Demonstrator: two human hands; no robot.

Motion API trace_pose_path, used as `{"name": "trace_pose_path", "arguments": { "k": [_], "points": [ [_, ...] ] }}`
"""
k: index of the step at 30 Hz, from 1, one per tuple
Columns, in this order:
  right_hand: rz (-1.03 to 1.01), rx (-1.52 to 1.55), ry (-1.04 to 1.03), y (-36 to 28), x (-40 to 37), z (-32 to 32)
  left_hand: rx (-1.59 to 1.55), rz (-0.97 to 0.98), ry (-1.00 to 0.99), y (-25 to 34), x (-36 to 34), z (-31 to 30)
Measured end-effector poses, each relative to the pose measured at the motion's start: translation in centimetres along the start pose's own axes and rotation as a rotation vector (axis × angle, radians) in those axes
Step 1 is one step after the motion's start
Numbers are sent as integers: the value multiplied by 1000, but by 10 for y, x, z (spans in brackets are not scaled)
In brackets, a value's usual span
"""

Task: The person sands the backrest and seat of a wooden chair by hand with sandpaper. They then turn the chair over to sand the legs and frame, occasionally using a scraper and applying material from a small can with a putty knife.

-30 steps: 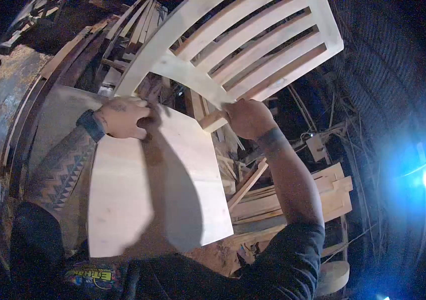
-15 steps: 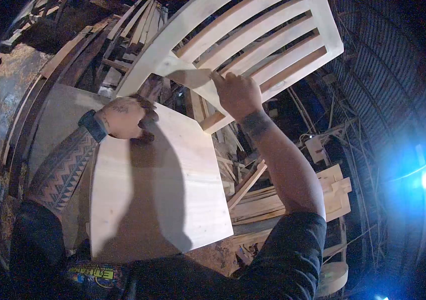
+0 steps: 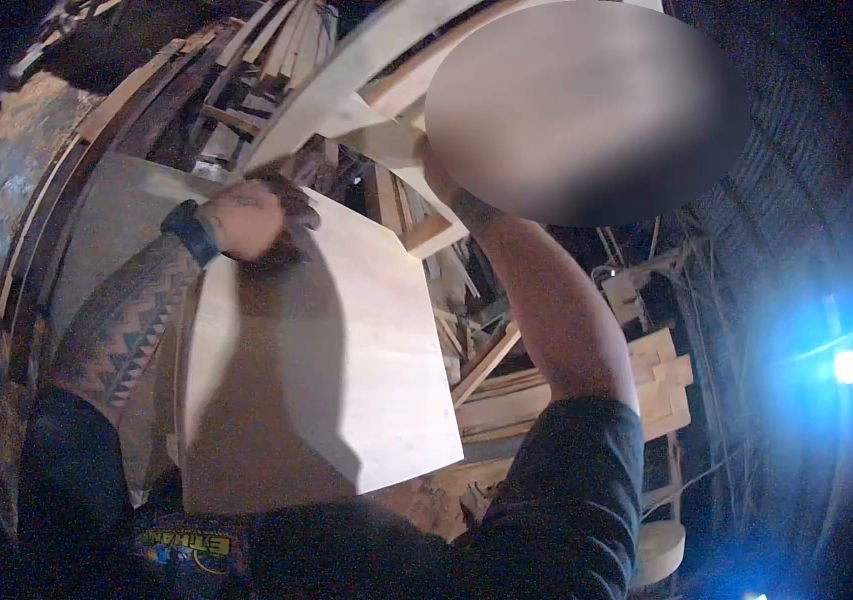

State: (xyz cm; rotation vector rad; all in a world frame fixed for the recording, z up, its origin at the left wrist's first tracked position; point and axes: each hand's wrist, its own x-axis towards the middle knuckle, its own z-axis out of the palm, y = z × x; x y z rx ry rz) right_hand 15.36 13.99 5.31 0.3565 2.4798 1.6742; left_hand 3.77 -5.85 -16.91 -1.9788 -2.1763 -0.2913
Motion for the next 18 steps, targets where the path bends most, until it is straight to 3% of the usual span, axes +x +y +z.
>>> {"name": "trace_pose_path", "arguments": {
  "k": [2, 4, 5, 8, 11, 13, 16, 18],
  "points": [
    [-48, 99, 70, 0, -12, -6, -155, -104, -15, 9, -13, -25],
    [-49, 83, 122, -4, -16, -15, -181, -124, 159, 1, -9, -8],
    [-36, 98, 121, -5, -19, -11, -296, -218, 114, 12, -10, -20],
    [24, 107, 47, -6, 7, 13, -224, -85, 84, 4, 0, -9],
    [29, 75, 25, -9, -27, -17, -257, -183, 61, 10, -5, -19],
    [-4, 90, 109, -11, -17, -3, -315, -232, 122, 6, -16, -22],
    [31, 150, 40, -4, 4, 22, -326, -203, -33, 17, -9, -39],
    [65, 187, -4, -4, -6, 16, -316, -189, -11, 18, 0, -32]
  ]
}}
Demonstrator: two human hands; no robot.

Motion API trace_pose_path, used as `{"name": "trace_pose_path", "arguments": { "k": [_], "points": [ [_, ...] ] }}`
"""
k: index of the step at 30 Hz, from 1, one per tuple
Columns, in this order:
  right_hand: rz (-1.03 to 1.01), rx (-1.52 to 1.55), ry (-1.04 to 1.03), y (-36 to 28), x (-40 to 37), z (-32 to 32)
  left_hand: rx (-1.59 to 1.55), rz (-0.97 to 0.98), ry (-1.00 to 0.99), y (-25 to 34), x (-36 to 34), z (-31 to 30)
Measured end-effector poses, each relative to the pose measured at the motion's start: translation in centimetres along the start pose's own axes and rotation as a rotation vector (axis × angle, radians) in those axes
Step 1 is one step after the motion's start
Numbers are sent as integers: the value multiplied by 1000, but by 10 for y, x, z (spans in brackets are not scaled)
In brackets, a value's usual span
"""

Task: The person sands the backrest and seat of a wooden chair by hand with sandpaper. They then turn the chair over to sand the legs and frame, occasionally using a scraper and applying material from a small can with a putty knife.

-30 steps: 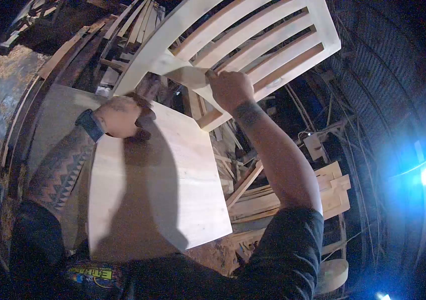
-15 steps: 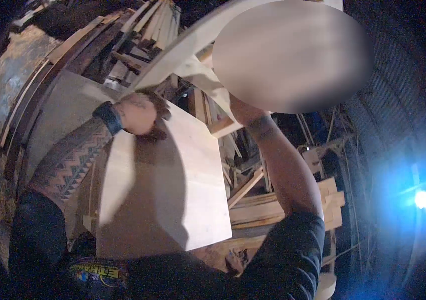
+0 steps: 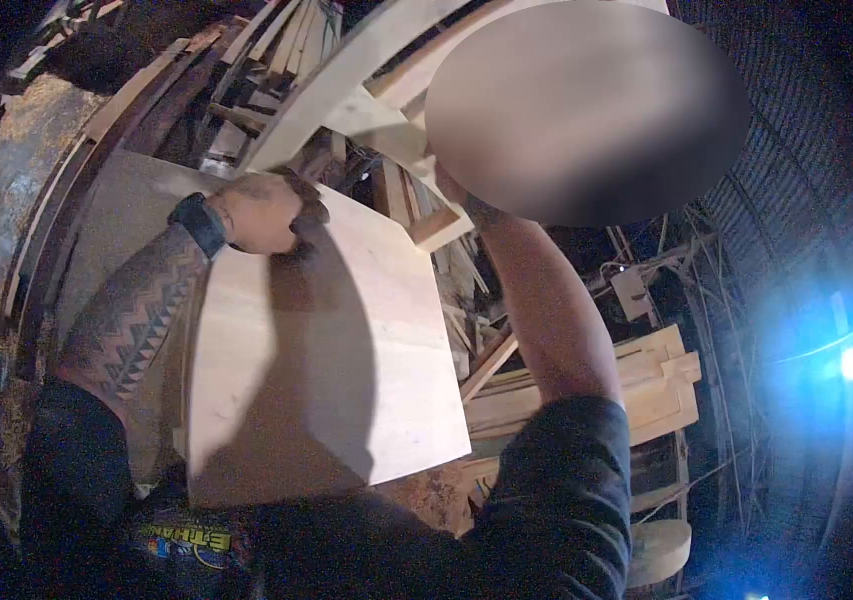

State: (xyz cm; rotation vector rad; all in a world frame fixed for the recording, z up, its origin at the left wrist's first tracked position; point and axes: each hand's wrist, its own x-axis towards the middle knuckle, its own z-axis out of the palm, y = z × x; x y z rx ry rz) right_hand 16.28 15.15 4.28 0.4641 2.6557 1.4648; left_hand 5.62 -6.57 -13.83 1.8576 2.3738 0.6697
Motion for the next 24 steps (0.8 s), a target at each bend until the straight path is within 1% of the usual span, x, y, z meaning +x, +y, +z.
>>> {"name": "trace_pose_path", "arguments": {
  "k": [1, 2, 4, 5, 6, 8, 9, 11, 13, 14, 16, 17, 18, 19, 20, 21, 23, 24],
  "points": [
    [-2, 11, 34, -5, -10, -8, -6, -14, 22, -5, -3, 1],
    [15, -24, 15, -8, -24, -20, 34, -24, -13, -3, -6, -5],
    [-42, -8, 78, -7, -10, -9, 4, -7, 53, -15, -10, -6],
    [-52, 3, 89, -4, -4, 2, -10, 41, 58, -9, -6, 0],
    [-40, 10, 68, 0, 15, 19, -18, -65, -123, 0, -3, -12],
    [-18, -1, 26, 1, 28, 20, -5, 37, 36, -6, 2, 4],
    [-20, 27, 50, 5, 18, 19, -5, 69, 122, -15, 0, 12],
    [-55, 70, 121, 3, -17, -8, -18, 2, 82, -5, -8, -6],
    [-87, 28, 45, -6, 2, -23, 23, -34, 2, -2, -14, -12],
    [-89, -12, -3, -7, 18, -15, -12, -57, -98, 0, -10, -16],
    [-105, -54, -83, 1, 24, -7, 30, 34, 30, -4, -2, -2],
    [-117, 16, -29, 4, 21, -2, 38, 56, 107, -14, -1, 10],
    [-139, 82, 27, 10, 14, 7, 0, 160, 506, -22, 2, 38],
    [-165, 143, 87, 15, 6, 10, 10, 73, 290, -16, -3, 23],
    [-195, 115, 77, 16, -11, -10, 16, -14, 74, -3, -9, -4],
    [-252, 50, 117, 20, -18, -15, 20, -93, -150, 2, -13, -20],
    [-448, 244, 123, 32, -24, -35, 228, 32, -199, -9, -7, -6],
    [-379, 237, 196, 27, -25, -47, 204, 29, -244, -10, -4, -7]
  ]
}}
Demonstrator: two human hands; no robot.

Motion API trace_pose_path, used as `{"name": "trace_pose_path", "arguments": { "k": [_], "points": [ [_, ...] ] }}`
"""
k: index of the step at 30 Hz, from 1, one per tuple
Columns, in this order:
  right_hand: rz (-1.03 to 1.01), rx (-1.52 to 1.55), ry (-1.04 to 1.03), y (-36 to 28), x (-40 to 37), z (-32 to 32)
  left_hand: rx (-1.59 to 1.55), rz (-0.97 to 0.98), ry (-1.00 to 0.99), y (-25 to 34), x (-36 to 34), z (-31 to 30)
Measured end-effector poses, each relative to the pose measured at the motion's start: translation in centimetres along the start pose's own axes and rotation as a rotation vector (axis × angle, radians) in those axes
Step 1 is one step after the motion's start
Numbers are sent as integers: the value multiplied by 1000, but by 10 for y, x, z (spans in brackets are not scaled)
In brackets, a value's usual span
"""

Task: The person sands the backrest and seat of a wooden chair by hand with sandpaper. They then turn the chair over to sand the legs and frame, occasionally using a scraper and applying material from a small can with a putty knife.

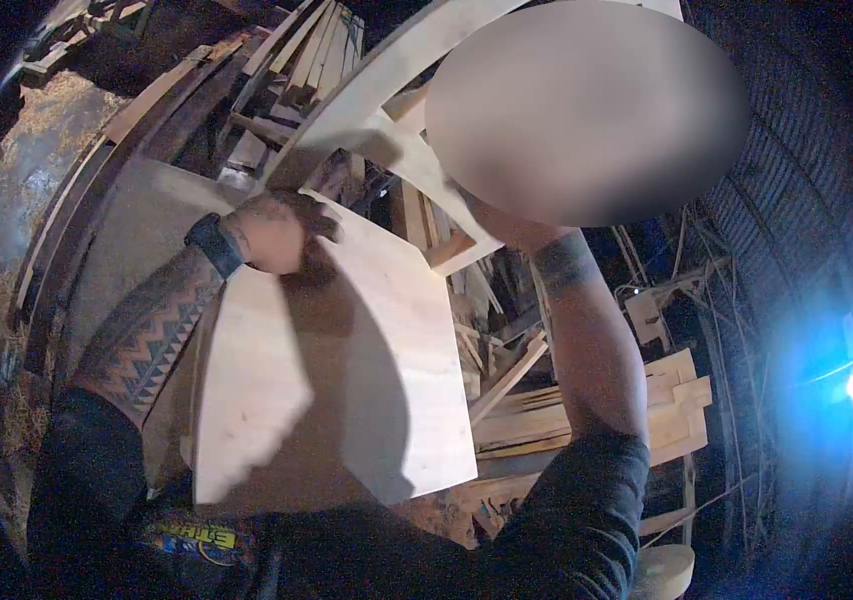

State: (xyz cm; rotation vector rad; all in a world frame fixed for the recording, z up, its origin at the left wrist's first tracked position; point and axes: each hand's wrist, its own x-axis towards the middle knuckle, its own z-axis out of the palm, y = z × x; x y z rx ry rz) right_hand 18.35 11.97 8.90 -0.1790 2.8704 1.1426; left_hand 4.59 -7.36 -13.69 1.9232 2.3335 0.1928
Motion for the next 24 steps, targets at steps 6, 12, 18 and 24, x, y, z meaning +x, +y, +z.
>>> {"name": "trace_pose_path", "arguments": {
  "k": [6, 12, 18, 24],
  "points": [
    [93, -267, 188, -14, 32, 9, -145, -74, 156, 9, -7, -4],
    [178, -66, 119, -17, 49, 36, -101, -81, 84, 6, 4, -1],
    [155, -25, 111, -27, 22, 15, 175, 17, -149, 6, 10, -1],
    [221, 155, 276, -6, -51, 57, -155, -30, 216, 3, 9, 7]
  ]
}}
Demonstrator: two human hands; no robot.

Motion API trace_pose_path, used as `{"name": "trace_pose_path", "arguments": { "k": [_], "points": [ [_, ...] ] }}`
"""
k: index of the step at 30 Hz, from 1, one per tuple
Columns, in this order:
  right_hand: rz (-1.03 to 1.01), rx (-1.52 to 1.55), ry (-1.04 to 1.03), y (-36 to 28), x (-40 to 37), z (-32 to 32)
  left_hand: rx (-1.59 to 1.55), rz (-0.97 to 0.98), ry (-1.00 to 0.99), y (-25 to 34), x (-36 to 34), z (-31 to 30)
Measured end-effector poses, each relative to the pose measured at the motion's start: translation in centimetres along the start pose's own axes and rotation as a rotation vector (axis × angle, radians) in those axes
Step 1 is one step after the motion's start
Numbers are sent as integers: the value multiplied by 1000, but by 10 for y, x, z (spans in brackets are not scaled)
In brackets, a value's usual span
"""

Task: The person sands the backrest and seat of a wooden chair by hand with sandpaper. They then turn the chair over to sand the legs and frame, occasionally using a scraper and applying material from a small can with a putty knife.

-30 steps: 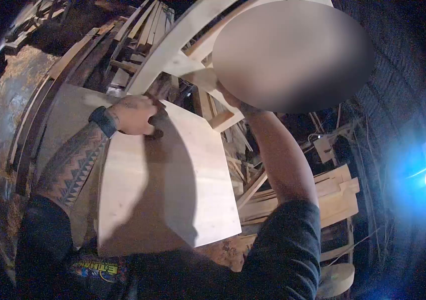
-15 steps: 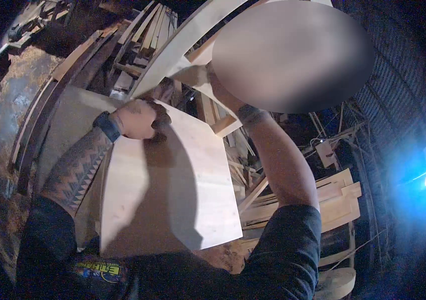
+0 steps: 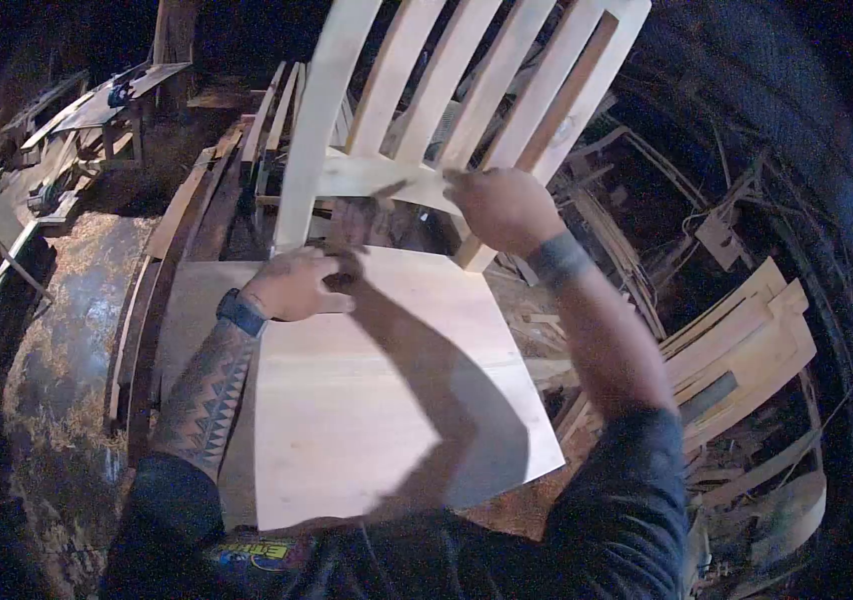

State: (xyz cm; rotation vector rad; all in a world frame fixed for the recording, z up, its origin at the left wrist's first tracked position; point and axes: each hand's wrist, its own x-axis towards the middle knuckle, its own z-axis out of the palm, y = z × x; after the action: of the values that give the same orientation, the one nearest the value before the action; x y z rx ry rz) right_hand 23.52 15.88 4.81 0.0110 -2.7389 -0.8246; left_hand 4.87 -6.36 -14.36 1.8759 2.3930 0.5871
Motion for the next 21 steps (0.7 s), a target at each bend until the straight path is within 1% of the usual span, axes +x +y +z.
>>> {"name": "trace_pose_path", "arguments": {
  "k": [1, 2, 3, 4, 5, 6, 7, 8, 9, 11, 13, 14, 15, 16, 17, 18, 20, 21],
  "points": [
    [190, 392, 34, -1, -6, 6, -62, 24, 62, 12, -8, -13],
    [386, 791, 79, -8, -10, 12, -115, 108, 129, 7, -6, -5],
    [585, 1199, 136, -14, -12, 25, -115, 122, 149, 4, -6, -1],
    [636, 1287, 218, -12, -10, 57, -110, 138, 165, 5, -7, -1],
    [567, 1177, 365, -21, -3, 69, -101, 157, 180, 4, -6, -3],
    [661, 1264, 358, -29, 5, 73, -69, 134, 166, 0, -4, 0],
    [654, 1420, 489, -40, 16, 86, -43, 108, 152, -5, -2, 6],
    [686, 1204, 492, -56, 18, 64, -20, 82, 139, -6, -1, 10],
    [586, 1000, 635, -51, 31, 93, -16, 69, 118, 0, -3, 7],
    [660, 842, 670, -60, 42, 98, -6, 39, 83, 10, -6, -5],
    [625, 897, 812, -68, 62, 122, -45, -22, 23, 21, -6, -14],
    [606, 922, 884, -75, 70, 120, -64, -53, -7, 23, -6, -18],
    [647, 1299, 833, -81, 76, 118, -49, -26, -11, 18, -4, -16],
    [672, 1676, 759, -90, 78, 98, -36, 2, -15, 9, 1, -8],
    [678, 2052, 657, -99, 81, 89, -26, 30, -21, 7, 2, -7],
    [707, 2042, 556, -99, 92, 91, 18, -2, -30, 6, 2, -7],
    [818, 1877, 596, -97, 103, 92, 100, -68, -47, 15, -1, -13],
    [869, 1793, 614, -99, 107, 93, 97, -98, -90, 12, 0, -11]
  ]
}}
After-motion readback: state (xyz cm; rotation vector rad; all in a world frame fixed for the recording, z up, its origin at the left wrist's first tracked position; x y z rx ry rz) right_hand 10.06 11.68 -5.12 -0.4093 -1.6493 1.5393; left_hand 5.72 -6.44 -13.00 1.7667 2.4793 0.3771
